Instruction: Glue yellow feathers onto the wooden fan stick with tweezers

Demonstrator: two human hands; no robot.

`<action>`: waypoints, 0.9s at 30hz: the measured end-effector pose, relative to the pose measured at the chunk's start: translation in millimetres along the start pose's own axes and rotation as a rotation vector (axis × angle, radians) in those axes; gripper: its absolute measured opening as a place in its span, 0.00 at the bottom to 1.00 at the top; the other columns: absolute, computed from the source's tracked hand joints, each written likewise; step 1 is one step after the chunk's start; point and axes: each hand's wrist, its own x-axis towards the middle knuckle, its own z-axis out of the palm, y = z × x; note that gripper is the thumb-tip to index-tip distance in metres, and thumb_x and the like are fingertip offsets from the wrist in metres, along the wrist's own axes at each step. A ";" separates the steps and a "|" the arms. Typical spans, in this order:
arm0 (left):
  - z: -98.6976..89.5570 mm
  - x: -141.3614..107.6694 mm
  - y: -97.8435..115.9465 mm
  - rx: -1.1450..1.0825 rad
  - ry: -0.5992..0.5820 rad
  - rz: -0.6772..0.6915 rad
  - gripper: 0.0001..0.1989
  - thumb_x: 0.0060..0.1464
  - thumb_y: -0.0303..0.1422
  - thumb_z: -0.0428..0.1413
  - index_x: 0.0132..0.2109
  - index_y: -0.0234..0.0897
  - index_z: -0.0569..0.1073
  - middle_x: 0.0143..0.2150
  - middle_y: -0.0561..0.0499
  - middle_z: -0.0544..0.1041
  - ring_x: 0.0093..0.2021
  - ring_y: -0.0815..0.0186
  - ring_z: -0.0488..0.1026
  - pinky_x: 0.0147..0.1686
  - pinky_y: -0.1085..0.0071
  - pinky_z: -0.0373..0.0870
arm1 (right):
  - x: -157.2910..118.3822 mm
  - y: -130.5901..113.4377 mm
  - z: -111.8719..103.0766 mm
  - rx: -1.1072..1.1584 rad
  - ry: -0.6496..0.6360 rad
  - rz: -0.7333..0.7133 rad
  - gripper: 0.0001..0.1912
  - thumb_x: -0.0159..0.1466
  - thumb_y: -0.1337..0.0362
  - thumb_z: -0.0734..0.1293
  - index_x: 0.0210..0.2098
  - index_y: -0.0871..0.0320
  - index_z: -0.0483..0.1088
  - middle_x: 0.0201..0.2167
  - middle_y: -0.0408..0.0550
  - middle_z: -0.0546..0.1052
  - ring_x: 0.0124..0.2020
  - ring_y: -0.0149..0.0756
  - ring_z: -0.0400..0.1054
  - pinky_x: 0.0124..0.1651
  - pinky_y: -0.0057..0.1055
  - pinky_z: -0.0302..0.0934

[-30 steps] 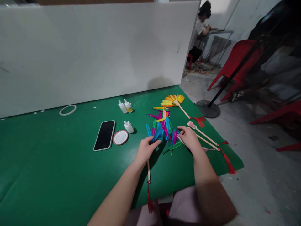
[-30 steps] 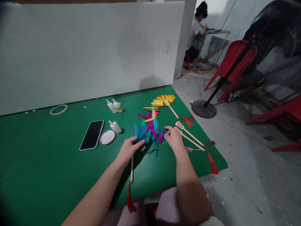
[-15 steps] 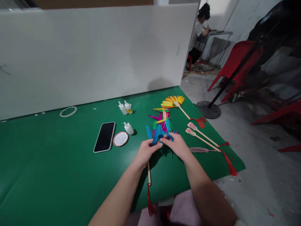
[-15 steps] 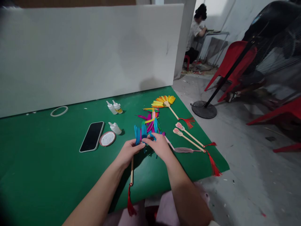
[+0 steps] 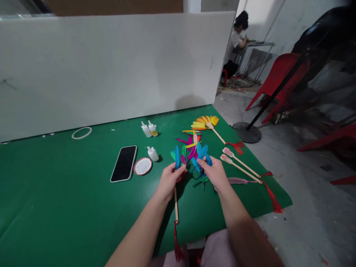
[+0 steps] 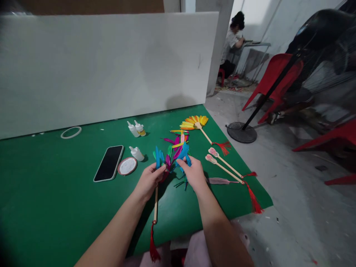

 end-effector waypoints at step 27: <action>-6.9 5.1 -4.8 0.869 -0.067 0.180 0.15 0.50 0.41 0.52 0.25 0.34 0.71 0.20 0.54 0.68 0.24 0.69 0.62 0.25 0.73 0.52 | 4.9 1.4 -16.4 -0.941 -0.022 -0.159 0.12 0.60 0.53 0.61 0.33 0.55 0.66 0.27 0.43 0.73 0.27 0.34 0.67 0.26 0.27 0.47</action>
